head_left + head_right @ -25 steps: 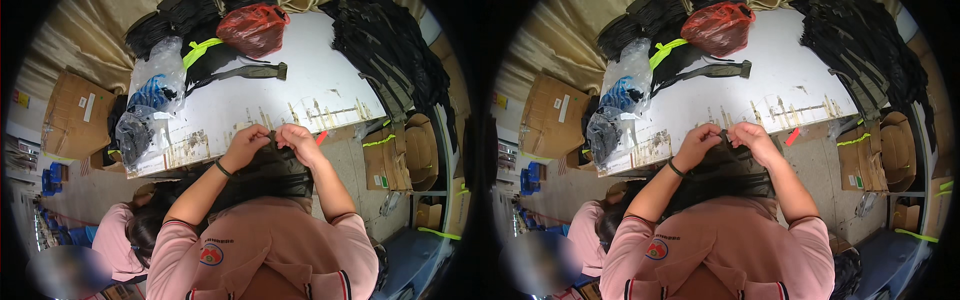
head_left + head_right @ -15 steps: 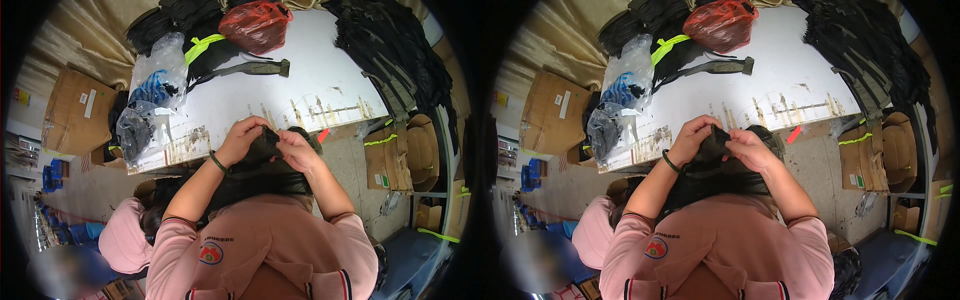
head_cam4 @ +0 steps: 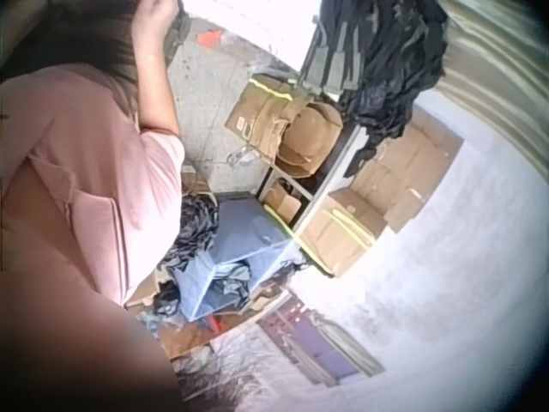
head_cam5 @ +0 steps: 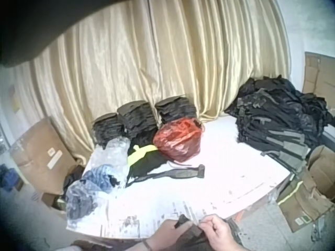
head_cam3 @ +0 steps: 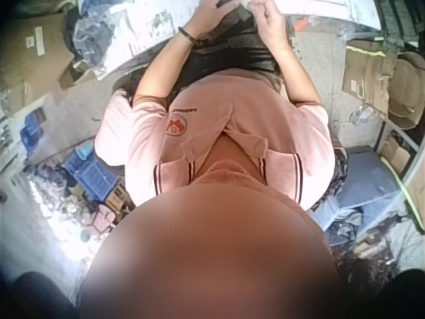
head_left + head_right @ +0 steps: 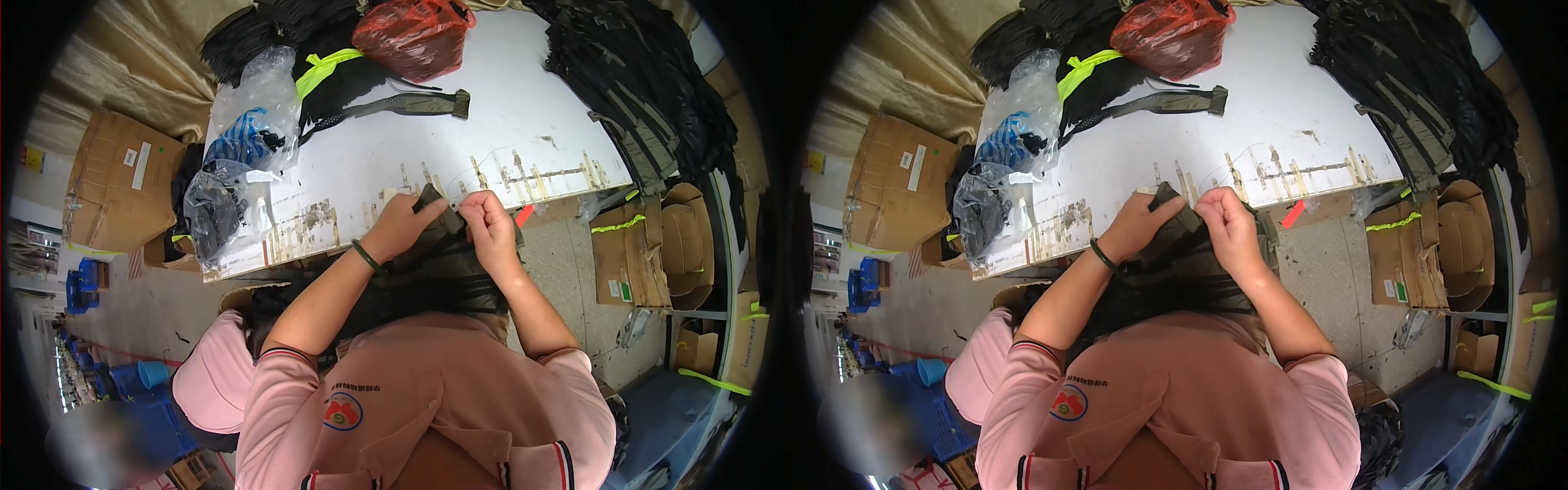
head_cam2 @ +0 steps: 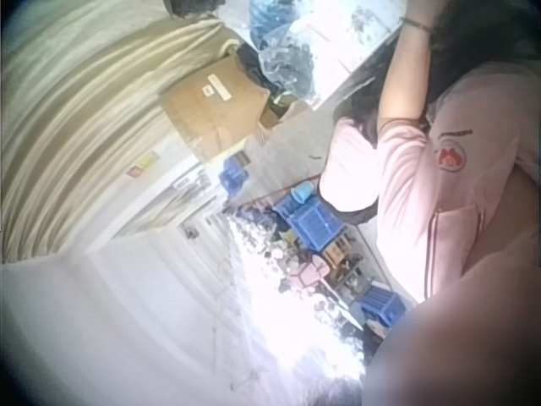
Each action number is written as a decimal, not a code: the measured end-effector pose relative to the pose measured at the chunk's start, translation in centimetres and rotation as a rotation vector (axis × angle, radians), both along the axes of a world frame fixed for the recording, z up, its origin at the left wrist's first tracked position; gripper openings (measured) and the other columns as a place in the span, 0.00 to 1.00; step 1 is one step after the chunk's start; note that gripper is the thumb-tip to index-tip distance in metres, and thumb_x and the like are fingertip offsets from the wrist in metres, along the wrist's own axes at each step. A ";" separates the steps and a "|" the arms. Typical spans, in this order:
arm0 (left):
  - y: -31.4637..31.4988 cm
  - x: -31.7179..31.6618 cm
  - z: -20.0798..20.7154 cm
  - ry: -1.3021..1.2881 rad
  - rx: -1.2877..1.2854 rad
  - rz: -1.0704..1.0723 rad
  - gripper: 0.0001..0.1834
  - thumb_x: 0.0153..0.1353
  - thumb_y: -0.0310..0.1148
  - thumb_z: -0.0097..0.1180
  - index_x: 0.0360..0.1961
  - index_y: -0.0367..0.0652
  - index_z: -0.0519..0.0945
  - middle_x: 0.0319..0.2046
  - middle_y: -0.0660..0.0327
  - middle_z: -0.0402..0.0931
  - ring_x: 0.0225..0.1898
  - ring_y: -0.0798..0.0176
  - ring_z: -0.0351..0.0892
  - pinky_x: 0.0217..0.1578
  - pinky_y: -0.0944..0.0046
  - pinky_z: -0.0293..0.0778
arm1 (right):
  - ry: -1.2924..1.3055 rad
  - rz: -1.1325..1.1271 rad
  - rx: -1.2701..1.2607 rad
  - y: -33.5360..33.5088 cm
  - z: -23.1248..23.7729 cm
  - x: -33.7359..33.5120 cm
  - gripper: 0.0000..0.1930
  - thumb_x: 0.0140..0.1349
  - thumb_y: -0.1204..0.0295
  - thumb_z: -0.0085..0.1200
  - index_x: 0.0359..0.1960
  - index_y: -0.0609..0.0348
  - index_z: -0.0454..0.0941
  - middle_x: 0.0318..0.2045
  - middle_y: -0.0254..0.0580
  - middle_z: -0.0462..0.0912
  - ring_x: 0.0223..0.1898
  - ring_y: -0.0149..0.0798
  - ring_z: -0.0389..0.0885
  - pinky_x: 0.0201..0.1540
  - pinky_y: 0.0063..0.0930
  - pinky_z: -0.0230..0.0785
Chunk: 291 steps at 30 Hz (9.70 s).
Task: Inspecting and organizing green textile straps and buckles on a workbench in a factory.
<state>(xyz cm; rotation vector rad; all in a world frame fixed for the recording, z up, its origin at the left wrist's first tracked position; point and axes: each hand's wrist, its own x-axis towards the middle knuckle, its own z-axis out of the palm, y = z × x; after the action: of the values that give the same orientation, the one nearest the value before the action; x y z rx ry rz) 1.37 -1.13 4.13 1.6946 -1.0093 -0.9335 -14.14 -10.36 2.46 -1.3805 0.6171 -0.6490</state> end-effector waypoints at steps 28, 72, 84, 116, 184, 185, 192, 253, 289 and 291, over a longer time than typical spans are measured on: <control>8.8 -0.5 -5.7 -0.632 0.491 -0.480 0.20 0.58 0.40 0.56 0.50 0.46 0.70 0.38 0.50 0.76 0.40 0.43 0.77 0.39 0.49 0.73 | 0.948 0.388 -0.768 -8.2 1.1 -6.3 0.16 0.56 0.62 0.59 0.39 0.57 0.72 0.28 0.48 0.80 0.29 0.49 0.78 0.35 0.39 0.68; -2.8 -0.9 -0.4 -0.104 -0.235 -0.005 0.12 0.57 0.36 0.57 0.28 0.37 0.73 0.16 0.59 0.71 0.20 0.69 0.67 0.23 0.65 0.66 | 0.261 -0.224 -1.085 -2.1 1.1 0.7 0.17 0.55 0.79 0.54 0.47 0.59 0.71 0.37 0.51 0.79 0.37 0.55 0.77 0.40 0.43 0.69; -0.3 -2.8 -0.2 -0.321 -0.336 0.053 0.12 0.55 0.37 0.59 0.26 0.42 0.71 0.22 0.55 0.75 0.26 0.49 0.75 0.28 0.55 0.69 | 0.184 -0.127 -1.353 -3.5 2.7 1.8 0.06 0.59 0.73 0.55 0.27 0.61 0.73 0.22 0.45 0.73 0.27 0.46 0.72 0.33 0.34 0.65; 1.5 0.4 3.6 -0.017 -0.434 -0.240 0.09 0.64 0.24 0.42 0.41 0.38 0.75 0.37 0.63 0.74 0.41 0.71 0.71 0.46 0.70 0.67 | -0.169 0.366 0.335 -0.6 0.3 0.3 0.05 0.62 0.81 0.48 0.38 0.60 0.69 0.29 0.32 0.76 0.28 0.24 0.74 0.32 0.22 0.72; 11.3 2.7 -9.3 -0.226 0.337 -0.550 0.16 0.58 0.48 0.53 0.32 0.46 0.76 0.32 0.52 0.77 0.36 0.47 0.78 0.35 0.53 0.73 | 0.876 -0.094 -1.401 -16.4 -5.5 31.2 0.10 0.55 0.69 0.50 0.36 0.56 0.79 0.37 0.41 0.82 0.42 0.42 0.79 0.47 0.39 0.63; 11.3 2.7 -9.4 -0.206 0.312 -0.542 0.16 0.58 0.48 0.53 0.32 0.46 0.75 0.32 0.52 0.77 0.36 0.47 0.78 0.35 0.53 0.73 | 0.898 -0.103 -1.456 -16.5 -5.9 31.2 0.09 0.54 0.69 0.50 0.35 0.55 0.79 0.36 0.40 0.82 0.42 0.41 0.79 0.46 0.38 0.63; 12.0 2.5 -10.7 -0.193 0.183 -0.441 0.18 0.58 0.50 0.55 0.29 0.45 0.75 0.27 0.53 0.75 0.31 0.47 0.77 0.31 0.54 0.72 | 0.790 -0.104 -1.526 -16.9 -5.0 32.3 0.08 0.54 0.71 0.48 0.32 0.54 0.79 0.33 0.39 0.81 0.39 0.39 0.79 0.45 0.38 0.63; 9.1 -5.4 -0.2 1.470 -0.581 0.061 0.32 0.64 0.48 0.48 0.64 0.44 0.58 0.64 0.56 0.58 0.67 0.53 0.53 0.67 0.45 0.46 | 0.844 1.212 -0.931 -1.6 10.6 14.8 0.25 0.68 0.48 0.35 0.52 0.48 0.77 0.48 0.44 0.80 0.49 0.38 0.78 0.56 0.29 0.64; 30.7 34.7 -6.0 -0.894 0.168 1.466 0.25 0.54 0.46 0.61 0.48 0.40 0.74 0.46 0.46 0.74 0.48 0.47 0.73 0.52 0.54 0.67 | 0.287 0.156 -1.412 -4.6 -0.3 17.8 0.34 0.48 0.66 0.63 0.60 0.55 0.66 0.64 0.50 0.60 0.66 0.52 0.56 0.67 0.55 0.41; 35.1 38.1 -7.5 -0.671 0.343 1.511 0.37 0.52 0.55 0.59 0.55 0.39 0.70 0.52 0.43 0.71 0.54 0.43 0.70 0.56 0.52 0.63 | 0.077 0.406 -1.228 0.8 -1.0 19.7 0.33 0.48 0.69 0.63 0.58 0.56 0.67 0.63 0.52 0.61 0.64 0.53 0.59 0.65 0.50 0.50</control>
<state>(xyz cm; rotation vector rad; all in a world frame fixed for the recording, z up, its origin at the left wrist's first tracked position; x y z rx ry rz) 39.45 34.01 -3.37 2.3886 0.2843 0.5191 5.57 -9.53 1.45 -2.5837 -0.1047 -0.6506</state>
